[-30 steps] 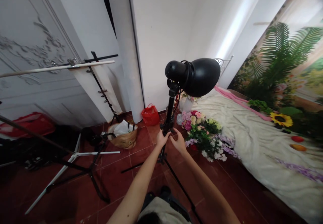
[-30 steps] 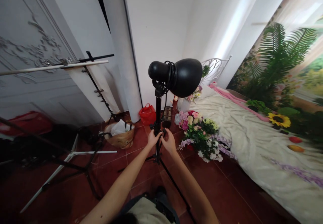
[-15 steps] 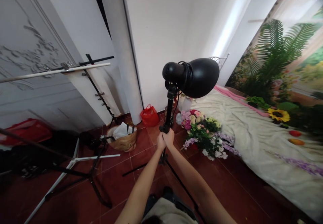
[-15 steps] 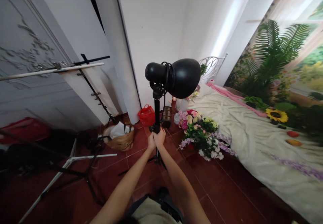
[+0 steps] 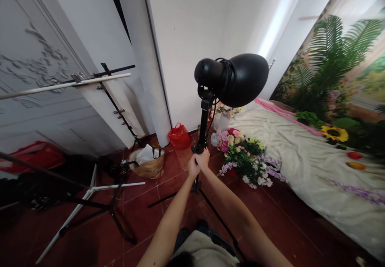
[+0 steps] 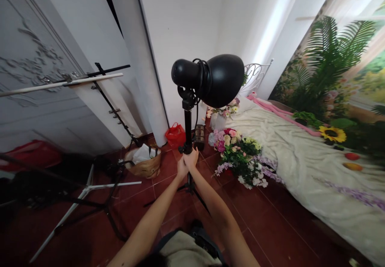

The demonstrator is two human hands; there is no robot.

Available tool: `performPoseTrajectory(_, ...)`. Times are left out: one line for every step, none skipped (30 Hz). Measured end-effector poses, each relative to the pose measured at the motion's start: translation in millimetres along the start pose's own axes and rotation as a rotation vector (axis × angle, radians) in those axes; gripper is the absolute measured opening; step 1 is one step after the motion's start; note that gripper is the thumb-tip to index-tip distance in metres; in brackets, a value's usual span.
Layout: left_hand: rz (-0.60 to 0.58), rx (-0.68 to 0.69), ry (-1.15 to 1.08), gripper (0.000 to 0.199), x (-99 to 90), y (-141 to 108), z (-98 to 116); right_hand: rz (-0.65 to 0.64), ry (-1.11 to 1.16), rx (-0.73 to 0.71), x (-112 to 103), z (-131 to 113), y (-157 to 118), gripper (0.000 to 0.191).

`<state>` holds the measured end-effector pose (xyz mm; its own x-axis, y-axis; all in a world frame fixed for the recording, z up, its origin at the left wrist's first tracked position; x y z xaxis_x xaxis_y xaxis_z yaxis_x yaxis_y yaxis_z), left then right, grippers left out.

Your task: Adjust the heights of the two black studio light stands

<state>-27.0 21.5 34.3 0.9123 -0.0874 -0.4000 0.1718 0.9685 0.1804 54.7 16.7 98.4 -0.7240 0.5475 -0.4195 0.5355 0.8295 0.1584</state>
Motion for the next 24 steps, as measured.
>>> performPoseTrajectory(0.005, 0.005, -0.002, 0.031, 0.3, 0.2, -0.5, -0.008, 0.005, -0.006, -2.2, -5.3, 2.5, 0.024)
performPoseTrajectory(0.011, 0.012, -0.003, 0.033, 0.5, 0.3, -0.6, -0.01, 0.007, -0.018, -5.1, -11.4, 5.3, 0.023)
performPoseTrajectory(0.018, 0.023, -0.004, 0.035, 0.7, 0.4, -0.1, 0.001, 0.01, -0.035, -8.9, -18.5, 8.5, 0.022)
performPoseTrajectory(0.024, 0.037, -0.006, 0.035, 0.7, 0.4, 0.8, 0.027, 0.017, -0.06, -13.6, -26.5, 11.8, 0.02)
performPoseTrajectory(0.032, 0.051, -0.01, 0.036, 0.7, 0.3, 1.9, 0.065, 0.03, -0.092, -18.9, -35.2, 15.1, 0.018)
performPoseTrajectory(0.039, 0.06, -0.014, 0.036, 0.6, 0.1, 3.0, 0.109, 0.049, -0.128, -24.4, -44.3, 18.2, 0.016)
performPoseTrajectory(0.045, 0.063, -0.016, 0.037, 0.4, -0.1, 3.9, 0.152, 0.069, -0.165, -29.9, -53.5, 21.0, 0.015)
performPoseTrajectory(0.05, 0.061, -0.015, 0.037, 0.2, -0.3, 4.5, 0.19, 0.087, -0.198, -34.9, -62.3, 23.4, 0.014)
performPoseTrajectory(0.053, 0.055, -0.012, 0.037, 0.1, -0.5, 4.8, 0.218, 0.101, -0.223, -39.4, -70.5, 25.5, 0.014)
performPoseTrajectory(0.057, 0.048, -0.006, 0.037, -0.1, -0.8, 4.9, 0.236, 0.109, -0.241, -43.2, -77.8, 27.3, 0.013)
performPoseTrajectory(0.059, 0.042, 0.001, 0.037, -0.3, -0.9, 4.8, 0.249, 0.113, -0.25, -46.4, -84.2, 28.9, 0.012)
performPoseTrajectory(0.059, 0.042, 0.006, 0.037, -0.4, -1.1, 5.0, 0.257, 0.116, -0.255, -49.2, -89.7, 30.3, 0.012)
performPoseTrajectory(0.059, 0.047, 0.008, 0.037, -0.5, -1.2, 5.3, 0.261, 0.118, -0.258, -51.5, -94.3, 31.4, 0.011)
performPoseTrajectory(0.057, 0.055, 0.007, 0.037, -0.6, -1.3, 5.7, 0.261, 0.121, -0.262, -53.4, -98.2, 32.5, 0.011)
performPoseTrajectory(0.055, 0.064, 0.005, 0.037, -0.7, -1.4, 6.3, 0.262, 0.124, -0.266, -55.0, -101.5, 33.4, 0.011)
performPoseTrajectory(0.053, 0.073, 0.002, 0.038, -0.8, -1.5, 6.9, 0.263, 0.127, -0.271, -56.4, -104.4, 34.4, 0.011)
performPoseTrajectory(0.052, 0.079, -0.001, 0.038, -0.8, -1.5, 7.4, 0.266, 0.127, -0.276, -57.7, -106.8, 35.3, 0.011)
performPoseTrajectory(0.055, 0.08, -0.004, 0.039, -1.0, -1.5, 7.7, 0.27, 0.124, -0.28, -58.9, -108.9, 36.2, 0.012)
performPoseTrajectory(0.059, 0.076, -0.007, 0.04, -1.2, -1.5, 7.8, 0.277, 0.119, -0.28, -60.0, -110.9, 37.1, 0.013)
performPoseTrajectory(0.061, 0.071, -0.01, 0.041, -1.2, -1.4, 7.7, 0.283, 0.111, -0.277, -61.1, -112.8, 38.0, 0.013)
performPoseTrajectory(0.063, 0.067, -0.012, 0.042, -1.3, -1.4, 7.5, 0.287, 0.103, -0.273, -62.0, -114.7, 39.0, 0.014)
performPoseTrajectory(0.063, 0.063, -0.014, 0.043, -1.3, -1.4, 7.3, 0.289, 0.099, -0.27, -62.9, -116.8, 40.0, 0.015)
performPoseTrajectory(0.065, 0.062, -0.017, 0.044, -1.3, -1.3, 7.1, 0.291, 0.099, -0.271, -63.9, -119.3, 41.0, 0.015)
performPoseTrajectory(0.067, 0.063, -0.023, 0.044, -1.4, -1.3, 6.9, 0.289, 0.103, -0.277, -64.9, -122.0, 42.0, 0.015)
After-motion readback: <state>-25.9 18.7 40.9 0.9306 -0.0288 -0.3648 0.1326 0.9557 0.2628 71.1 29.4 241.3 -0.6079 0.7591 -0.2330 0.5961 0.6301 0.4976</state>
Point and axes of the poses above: each hand's wrist, its own y-axis towards the middle knuckle, its own x-axis out of the palm, z = x × y, the point moved 4 cm from there along y, towards the middle knuckle, and after that the axes turned 2 degrees about z, right-handed, at the moved point
